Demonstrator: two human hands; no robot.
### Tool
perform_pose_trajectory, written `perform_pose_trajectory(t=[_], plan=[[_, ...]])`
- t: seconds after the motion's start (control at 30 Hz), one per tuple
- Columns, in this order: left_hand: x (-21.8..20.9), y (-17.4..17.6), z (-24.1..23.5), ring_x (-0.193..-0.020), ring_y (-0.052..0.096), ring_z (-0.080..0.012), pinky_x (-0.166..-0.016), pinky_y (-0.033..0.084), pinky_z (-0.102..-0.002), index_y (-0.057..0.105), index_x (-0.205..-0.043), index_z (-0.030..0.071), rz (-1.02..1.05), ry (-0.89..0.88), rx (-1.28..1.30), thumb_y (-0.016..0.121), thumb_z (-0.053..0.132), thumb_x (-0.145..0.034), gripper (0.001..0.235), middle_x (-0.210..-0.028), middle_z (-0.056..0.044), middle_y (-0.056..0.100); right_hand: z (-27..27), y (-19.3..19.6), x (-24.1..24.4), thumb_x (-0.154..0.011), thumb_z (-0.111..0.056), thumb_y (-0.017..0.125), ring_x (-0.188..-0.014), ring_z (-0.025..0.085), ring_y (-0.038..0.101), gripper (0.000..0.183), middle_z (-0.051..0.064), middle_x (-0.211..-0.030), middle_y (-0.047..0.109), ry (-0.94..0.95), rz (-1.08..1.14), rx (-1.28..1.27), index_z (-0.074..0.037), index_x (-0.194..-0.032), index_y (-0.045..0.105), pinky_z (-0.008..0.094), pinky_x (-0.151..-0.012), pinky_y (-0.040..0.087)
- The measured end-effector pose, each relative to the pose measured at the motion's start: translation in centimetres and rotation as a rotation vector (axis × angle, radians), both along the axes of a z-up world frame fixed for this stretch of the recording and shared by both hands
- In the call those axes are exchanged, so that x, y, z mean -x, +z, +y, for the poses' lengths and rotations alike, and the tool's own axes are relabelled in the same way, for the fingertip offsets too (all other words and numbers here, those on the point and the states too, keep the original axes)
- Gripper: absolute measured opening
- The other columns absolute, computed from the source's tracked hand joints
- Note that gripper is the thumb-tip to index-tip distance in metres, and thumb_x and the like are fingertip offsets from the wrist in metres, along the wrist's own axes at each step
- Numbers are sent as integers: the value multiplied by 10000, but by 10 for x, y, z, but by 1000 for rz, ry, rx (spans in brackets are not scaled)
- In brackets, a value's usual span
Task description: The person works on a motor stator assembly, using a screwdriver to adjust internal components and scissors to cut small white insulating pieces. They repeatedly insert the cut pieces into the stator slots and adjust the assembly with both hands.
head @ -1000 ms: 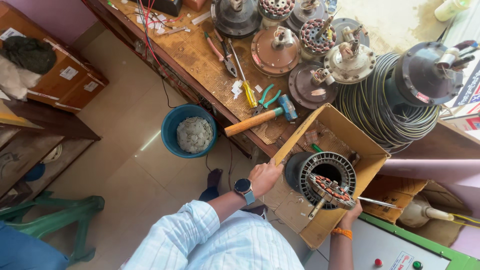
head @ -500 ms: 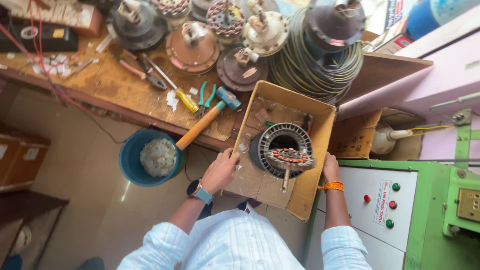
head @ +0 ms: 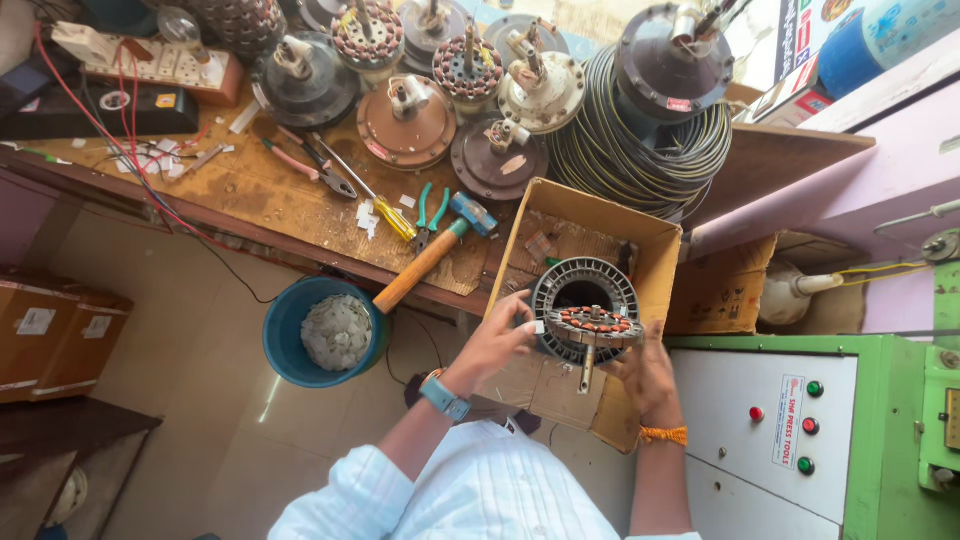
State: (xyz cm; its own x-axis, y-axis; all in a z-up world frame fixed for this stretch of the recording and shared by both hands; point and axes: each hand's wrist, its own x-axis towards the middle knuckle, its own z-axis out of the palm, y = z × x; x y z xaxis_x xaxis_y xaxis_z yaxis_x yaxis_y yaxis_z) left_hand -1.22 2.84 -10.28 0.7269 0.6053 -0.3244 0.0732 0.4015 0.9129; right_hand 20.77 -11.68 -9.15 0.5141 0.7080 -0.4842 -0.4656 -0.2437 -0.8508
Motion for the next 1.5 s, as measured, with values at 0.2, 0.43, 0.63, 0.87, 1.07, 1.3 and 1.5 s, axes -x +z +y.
perform_pose_trajectory(t=[0.2,0.43,0.63,0.87,1.07,1.3,1.5], plan=[[-9,-1,7,-909,617,-94,-798,571,-289,448,-1539,158,33,-23,27,601,217,-978,585,-1089,-12,556,-11,-73,-15,-1026,-595,391,-1220,283,624,699,151,-1368,629,3,175,-243,-40,-1441,481,539,-989,522],[-12,-26,3,-1030,633,-101,-865,537,-298,557,-1152,77,-287,79,64,603,213,-1035,186,-1425,11,578,-54,-90,-4,-1096,-423,478,-1229,278,631,487,147,-1361,632,-235,-62,-387,-56,-1414,514,490,-1035,534],[-29,-32,69,-945,663,-116,-814,579,-309,539,-1068,111,-207,146,74,603,249,-1005,164,-1119,-62,669,-93,-20,-9,-1136,-333,523,-1241,282,646,357,152,-1361,642,-326,11,-602,-69,-1376,536,462,-1078,552],[-158,-59,100,-1180,511,-420,-944,456,-586,573,-1160,79,361,3,-780,635,139,-900,275,-1238,-198,569,-116,35,0,-1188,-304,514,-1318,257,629,334,128,-1419,629,-531,-105,-617,-66,-1421,541,428,-1191,524],[-194,-129,80,-1433,365,-414,-1135,321,-677,574,-1332,105,805,-366,-1107,582,108,-904,429,-1525,-178,434,-155,30,1,-1201,-296,511,-1232,245,661,280,116,-1324,670,-613,2,-777,-90,-1320,658,448,-1144,544],[-133,-147,-3,-1327,478,-374,-1071,439,-609,555,-1354,56,553,-410,-1299,577,-63,-847,521,-1429,-112,536,-166,20,-11,-1203,-252,538,-1191,261,681,210,117,-1313,685,-542,-28,-845,-141,-1299,688,440,-1034,561],[-109,-100,-22,-1349,448,-415,-1046,415,-655,566,-1275,87,575,-476,-952,648,78,-856,427,-1400,-164,508,-126,29,-21,-1128,-238,538,-1280,239,655,298,76,-1372,673,-607,-43,-710,-166,-1411,595,449,-1138,560]])
